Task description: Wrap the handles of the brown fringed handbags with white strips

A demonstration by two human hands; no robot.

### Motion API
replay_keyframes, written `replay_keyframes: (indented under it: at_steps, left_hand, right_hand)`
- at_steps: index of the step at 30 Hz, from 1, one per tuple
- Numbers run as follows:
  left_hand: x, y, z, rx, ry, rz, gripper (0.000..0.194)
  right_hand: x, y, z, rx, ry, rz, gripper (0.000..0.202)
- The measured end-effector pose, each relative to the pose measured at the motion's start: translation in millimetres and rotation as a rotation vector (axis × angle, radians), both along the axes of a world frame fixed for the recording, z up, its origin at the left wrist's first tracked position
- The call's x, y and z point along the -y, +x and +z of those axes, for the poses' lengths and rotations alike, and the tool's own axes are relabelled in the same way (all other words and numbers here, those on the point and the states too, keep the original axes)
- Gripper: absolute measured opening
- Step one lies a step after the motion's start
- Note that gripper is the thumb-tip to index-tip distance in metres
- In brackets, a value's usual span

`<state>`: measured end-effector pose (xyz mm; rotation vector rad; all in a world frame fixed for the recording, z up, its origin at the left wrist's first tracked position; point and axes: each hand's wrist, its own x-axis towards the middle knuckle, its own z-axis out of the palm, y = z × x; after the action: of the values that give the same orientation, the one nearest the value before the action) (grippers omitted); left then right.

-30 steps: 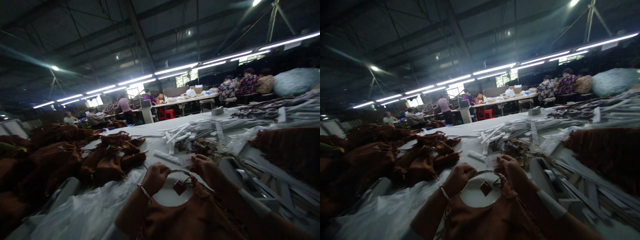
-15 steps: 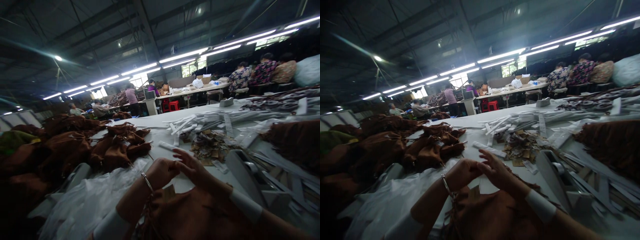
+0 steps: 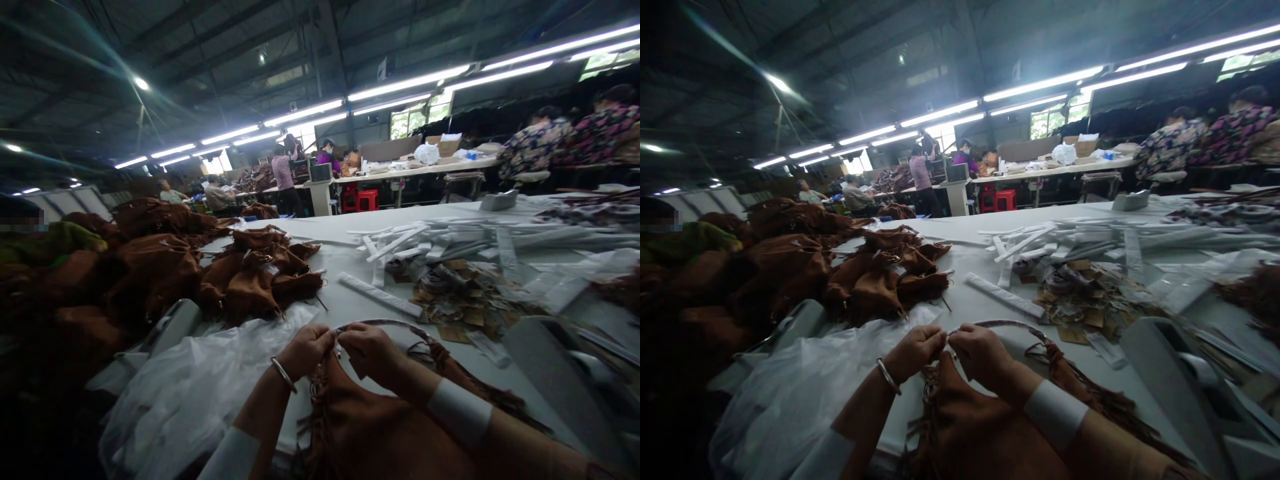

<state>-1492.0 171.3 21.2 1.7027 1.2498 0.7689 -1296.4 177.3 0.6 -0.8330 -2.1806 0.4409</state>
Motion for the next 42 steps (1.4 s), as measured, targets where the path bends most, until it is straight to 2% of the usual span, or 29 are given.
replay_keyframes:
  at_steps: [5, 8, 12, 16, 21, 26, 29, 32, 35, 38, 42]
  left_hand:
    - [-5, -23, -52.9, 0.037, -0.013, 0.336, 0.036]
    - [-3, -28, -73.1, 0.034, -0.042, 0.374, 0.035]
    - [-5, -27, -85.2, 0.062, -0.089, 0.383, 0.04]
    - [-8, -25, -89.4, 0.128, -0.122, 0.432, 0.038]
    - [-8, -19, -93.7, 0.284, -0.202, 0.514, 0.029]
    - [-5, -21, -91.5, 0.496, -0.275, 0.604, 0.019]
    - [0, -29, -83.7, 0.672, -0.292, 0.667, 0.017]
    - [6, -31, -72.6, 0.869, -0.326, 0.655, 0.017]
    - [11, -25, -63.7, 1.014, -0.379, 0.577, 0.017]
    - [12, -20, -60.8, 1.102, -0.383, 0.488, 0.014]
    - [12, -21, -60.6, 1.061, -0.289, 0.451, 0.013]
  right_hand:
    - [-36, -12, -16.9, 0.305, -0.034, -0.056, 0.027]
    - [-51, -20, -20.7, 0.539, -0.054, -0.047, 0.024]
    - [-58, -37, -26.5, 0.612, -0.067, -0.012, 0.021]
    - [-60, -51, -34.8, 0.593, -0.076, 0.021, 0.02]
    - [-58, -55, -39.5, 0.573, -0.084, 0.038, 0.024]
    - [-52, -47, -26.3, 0.605, -0.059, -0.003, 0.024]
    - [-47, -36, -13.9, 0.634, -0.018, 0.008, 0.022]
    - [-38, -25, -6.9, 0.623, -0.026, 0.007, 0.019]
    - [-29, -17, -9.3, 0.517, -0.128, 0.005, 0.012]
    - [-25, -12, -18.0, 0.302, -0.332, 0.03, 0.028]
    - [-27, -6, -29.0, 0.178, -0.574, 0.035, 0.004]
